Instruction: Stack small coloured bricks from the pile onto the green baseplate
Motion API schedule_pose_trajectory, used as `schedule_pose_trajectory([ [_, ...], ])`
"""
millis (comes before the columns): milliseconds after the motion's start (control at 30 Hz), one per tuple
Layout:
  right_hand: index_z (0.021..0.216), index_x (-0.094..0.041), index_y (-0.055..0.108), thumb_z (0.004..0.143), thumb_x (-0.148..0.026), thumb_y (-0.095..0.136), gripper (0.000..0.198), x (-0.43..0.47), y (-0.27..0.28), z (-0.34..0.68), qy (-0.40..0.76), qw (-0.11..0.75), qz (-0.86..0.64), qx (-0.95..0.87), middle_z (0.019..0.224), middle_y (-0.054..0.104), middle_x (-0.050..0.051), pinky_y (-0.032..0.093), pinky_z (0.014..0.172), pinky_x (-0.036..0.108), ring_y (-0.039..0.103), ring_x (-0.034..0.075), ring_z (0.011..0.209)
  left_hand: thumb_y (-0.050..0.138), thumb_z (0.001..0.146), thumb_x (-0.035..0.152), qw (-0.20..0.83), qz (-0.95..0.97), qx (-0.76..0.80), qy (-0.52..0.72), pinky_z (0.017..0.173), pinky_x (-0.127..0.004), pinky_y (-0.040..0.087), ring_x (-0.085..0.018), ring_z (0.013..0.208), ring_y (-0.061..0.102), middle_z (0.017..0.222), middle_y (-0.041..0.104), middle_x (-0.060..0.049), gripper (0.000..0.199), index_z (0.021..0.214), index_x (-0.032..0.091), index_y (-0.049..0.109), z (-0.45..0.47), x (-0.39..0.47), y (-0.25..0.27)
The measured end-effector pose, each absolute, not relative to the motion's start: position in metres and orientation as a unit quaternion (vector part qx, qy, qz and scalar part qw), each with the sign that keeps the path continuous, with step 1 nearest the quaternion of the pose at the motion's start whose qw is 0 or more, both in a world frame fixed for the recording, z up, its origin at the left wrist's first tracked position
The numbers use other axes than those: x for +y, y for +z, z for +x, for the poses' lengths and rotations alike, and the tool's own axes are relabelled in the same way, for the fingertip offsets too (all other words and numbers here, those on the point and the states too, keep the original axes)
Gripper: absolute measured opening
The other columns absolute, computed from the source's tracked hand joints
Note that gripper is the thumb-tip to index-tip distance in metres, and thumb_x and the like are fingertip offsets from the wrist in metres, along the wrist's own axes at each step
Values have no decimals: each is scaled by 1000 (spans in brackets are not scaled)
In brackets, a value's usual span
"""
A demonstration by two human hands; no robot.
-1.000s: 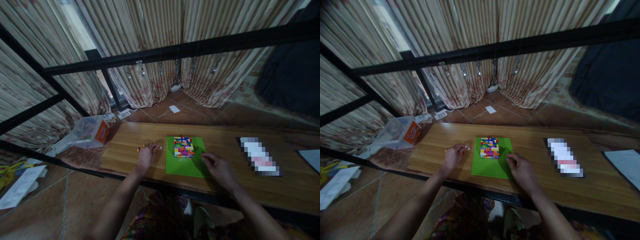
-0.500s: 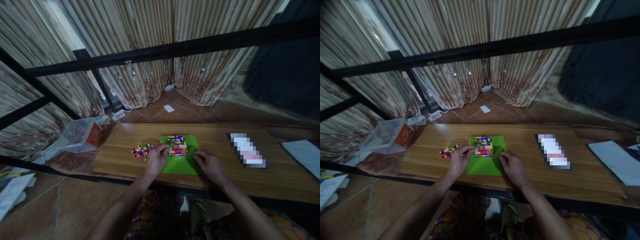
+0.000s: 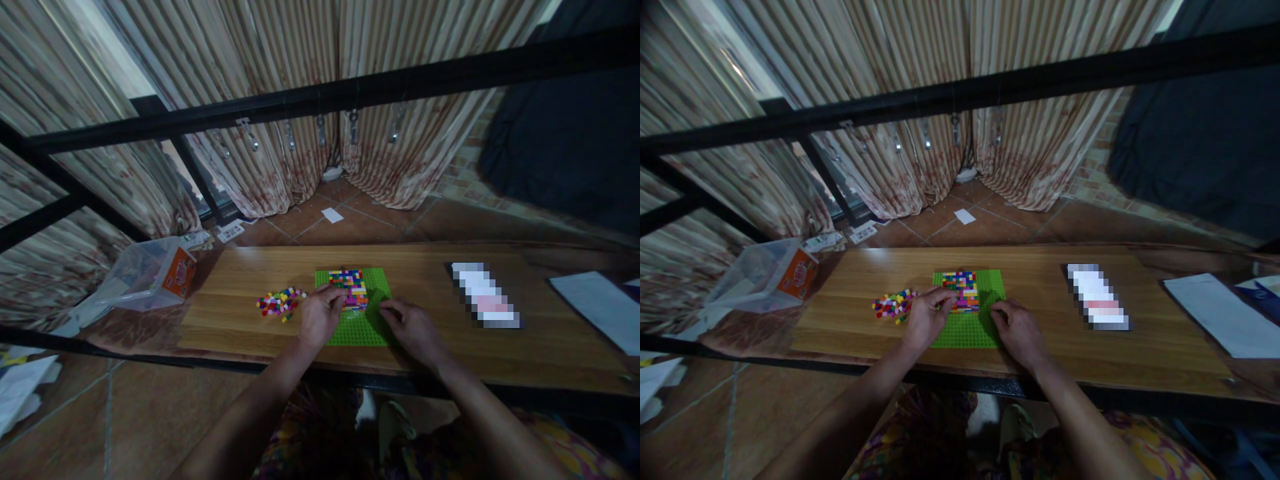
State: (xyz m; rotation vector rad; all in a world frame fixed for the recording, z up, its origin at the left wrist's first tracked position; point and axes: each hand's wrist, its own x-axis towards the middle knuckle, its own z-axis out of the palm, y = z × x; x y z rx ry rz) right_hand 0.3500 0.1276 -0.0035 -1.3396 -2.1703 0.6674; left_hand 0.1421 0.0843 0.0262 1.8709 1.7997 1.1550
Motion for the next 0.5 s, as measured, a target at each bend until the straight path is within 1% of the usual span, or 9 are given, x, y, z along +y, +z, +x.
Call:
schedule_pose_trajectory([
  [167,94,-20,67,87,-28,47,22,127,-4,350,251,248,-489,-798,94,69,5,47,78,29,65,18,84,54,89,22,143,660,631,383,73,-23,48,-13,78,63,83,70,-1,19,88,22,72,144,87,31],
  [233,94,-20,67,87,-28,47,23,127,-5,349,248,244,-491,-799,93,69,6,47,77,30,65,18,83,53,89,21,129,675,630,362,73,-24,49,-13,78,63,81,69,-1,20,89,22,72,144,86,32],
  [300,93,-20,67,88,-28,47,23,127,-4,349,246,239,-493,-800,93,69,6,47,78,30,65,18,83,50,90,19,104,694,626,341,76,-25,49,-14,80,63,83,69,-2,22,95,22,71,145,84,31],
  [367,93,-19,68,88,-27,47,22,127,-2,348,245,235,-494,-800,94,69,6,46,78,30,64,18,84,48,90,16,70,710,623,320,81,-27,50,-14,85,62,90,69,-2,26,104,23,69,145,81,28],
  [500,93,-20,68,89,-25,46,22,126,1,348,243,223,-493,-805,94,69,6,46,79,30,64,18,85,47,86,9,-11,743,624,243,87,-32,49,-19,94,58,104,66,-5,40,122,22,59,146,73,23],
])
